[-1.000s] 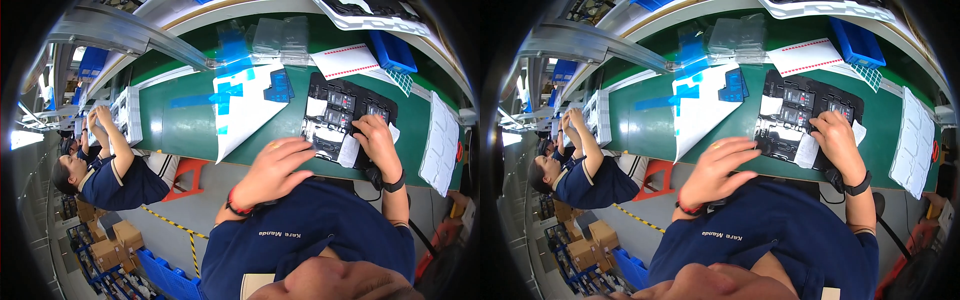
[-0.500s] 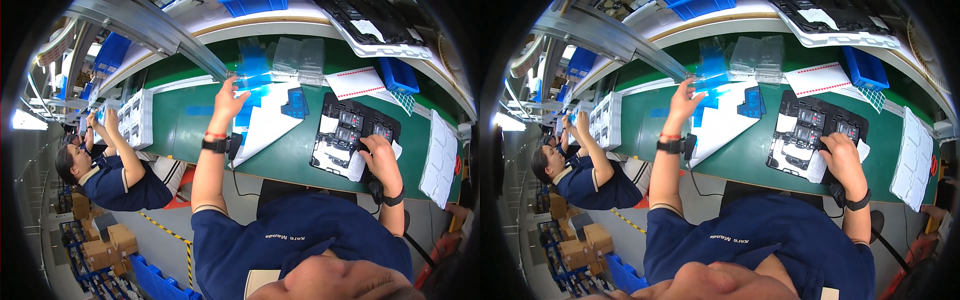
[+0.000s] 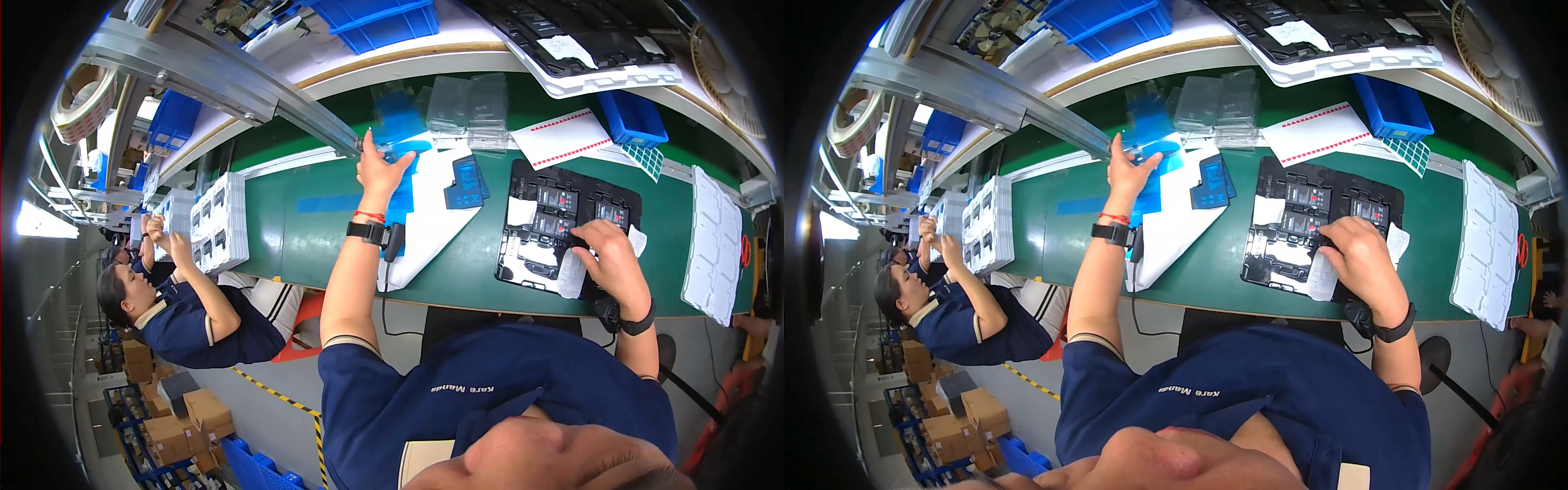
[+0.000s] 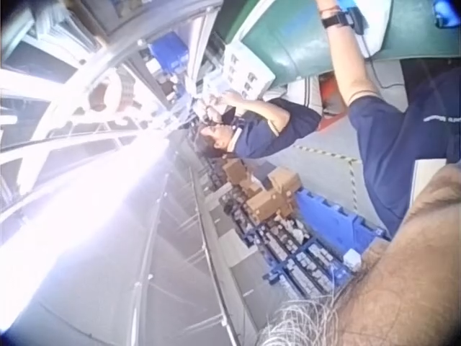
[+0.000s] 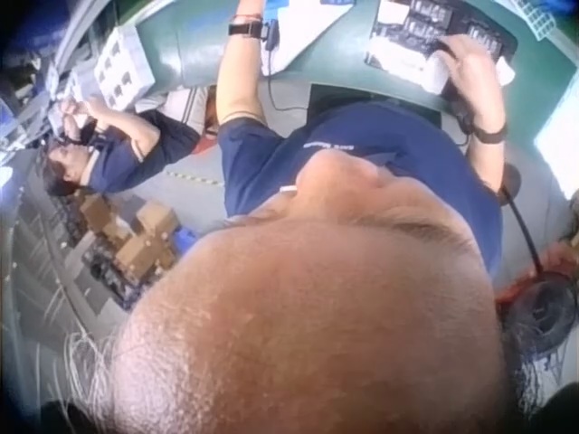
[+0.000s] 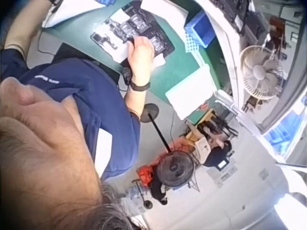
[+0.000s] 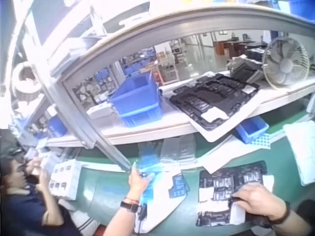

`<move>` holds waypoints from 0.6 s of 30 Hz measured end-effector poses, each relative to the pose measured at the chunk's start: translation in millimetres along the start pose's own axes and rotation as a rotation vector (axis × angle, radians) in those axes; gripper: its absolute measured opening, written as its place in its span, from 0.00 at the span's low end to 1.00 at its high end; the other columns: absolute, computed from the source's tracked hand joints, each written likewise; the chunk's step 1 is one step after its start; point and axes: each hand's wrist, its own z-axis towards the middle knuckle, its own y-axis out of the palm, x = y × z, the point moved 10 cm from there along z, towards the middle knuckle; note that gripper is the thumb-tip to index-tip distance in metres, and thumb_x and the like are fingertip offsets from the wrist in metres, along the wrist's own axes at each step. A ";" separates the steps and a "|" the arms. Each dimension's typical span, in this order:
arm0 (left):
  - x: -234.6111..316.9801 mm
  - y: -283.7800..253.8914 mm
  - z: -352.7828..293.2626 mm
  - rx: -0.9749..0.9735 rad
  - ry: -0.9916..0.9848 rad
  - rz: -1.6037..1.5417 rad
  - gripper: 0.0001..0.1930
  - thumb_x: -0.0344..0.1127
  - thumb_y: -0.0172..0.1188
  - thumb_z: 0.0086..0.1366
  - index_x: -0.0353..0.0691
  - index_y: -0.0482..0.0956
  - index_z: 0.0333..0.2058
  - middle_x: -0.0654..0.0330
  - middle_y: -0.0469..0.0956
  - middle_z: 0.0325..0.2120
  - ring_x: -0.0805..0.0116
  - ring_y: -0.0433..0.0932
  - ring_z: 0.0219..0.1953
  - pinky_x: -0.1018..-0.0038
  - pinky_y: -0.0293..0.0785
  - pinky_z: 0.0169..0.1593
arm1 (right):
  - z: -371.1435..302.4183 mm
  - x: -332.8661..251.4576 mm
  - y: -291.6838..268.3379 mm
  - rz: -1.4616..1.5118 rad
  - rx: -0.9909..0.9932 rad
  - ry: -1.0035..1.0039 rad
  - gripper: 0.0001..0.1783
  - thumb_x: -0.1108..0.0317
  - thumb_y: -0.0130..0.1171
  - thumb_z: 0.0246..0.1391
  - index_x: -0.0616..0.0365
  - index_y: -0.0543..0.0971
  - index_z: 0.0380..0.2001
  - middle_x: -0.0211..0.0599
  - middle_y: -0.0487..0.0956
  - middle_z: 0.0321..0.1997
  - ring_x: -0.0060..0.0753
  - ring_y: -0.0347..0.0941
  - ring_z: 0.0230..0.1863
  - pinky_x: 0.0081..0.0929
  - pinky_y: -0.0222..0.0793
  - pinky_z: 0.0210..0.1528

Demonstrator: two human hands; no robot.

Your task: Manually applying protective films, adhesive labels, and structural steps onto flat device components and component trays on an assembly line.

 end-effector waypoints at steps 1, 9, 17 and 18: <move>0.4 1.9 -0.3 0.014 -0.006 0.106 0.50 0.43 0.75 0.42 0.43 0.57 0.62 0.61 0.75 0.34 0.62 0.75 0.39 0.66 0.68 0.46 | 2.8 -6.4 0.2 0.004 0.009 -0.025 0.14 0.75 0.63 0.39 0.64 0.78 0.34 0.42 0.76 0.31 0.47 0.71 0.36 0.36 0.67 0.41; -17.7 5.8 -5.4 -0.066 -0.021 -0.507 0.39 0.24 0.65 0.52 0.41 0.57 0.62 0.66 0.75 0.27 0.75 0.73 0.27 0.74 0.67 0.40 | -6.6 -3.6 -2.1 0.041 0.001 -0.021 0.13 0.75 0.64 0.39 0.64 0.78 0.33 0.42 0.76 0.31 0.46 0.72 0.36 0.36 0.68 0.42; 126.8 -5.2 -130.7 -0.328 0.120 -1.104 0.25 0.20 0.58 0.58 0.34 0.65 0.55 0.67 0.73 0.29 0.85 0.68 0.29 0.87 0.64 0.34 | 11.5 -17.8 -8.9 0.474 0.243 -0.043 0.27 0.72 0.65 0.45 0.60 0.73 0.51 0.44 0.79 0.38 0.37 0.76 0.35 0.28 0.72 0.36; 133.2 4.1 -145.6 -0.345 0.069 -1.144 0.23 0.20 0.58 0.59 0.34 0.67 0.53 0.67 0.73 0.30 0.85 0.68 0.30 0.88 0.64 0.35 | 14.4 -17.5 -1.3 0.561 0.218 -0.002 0.29 0.72 0.65 0.44 0.58 0.73 0.53 0.44 0.79 0.40 0.34 0.76 0.35 0.27 0.73 0.37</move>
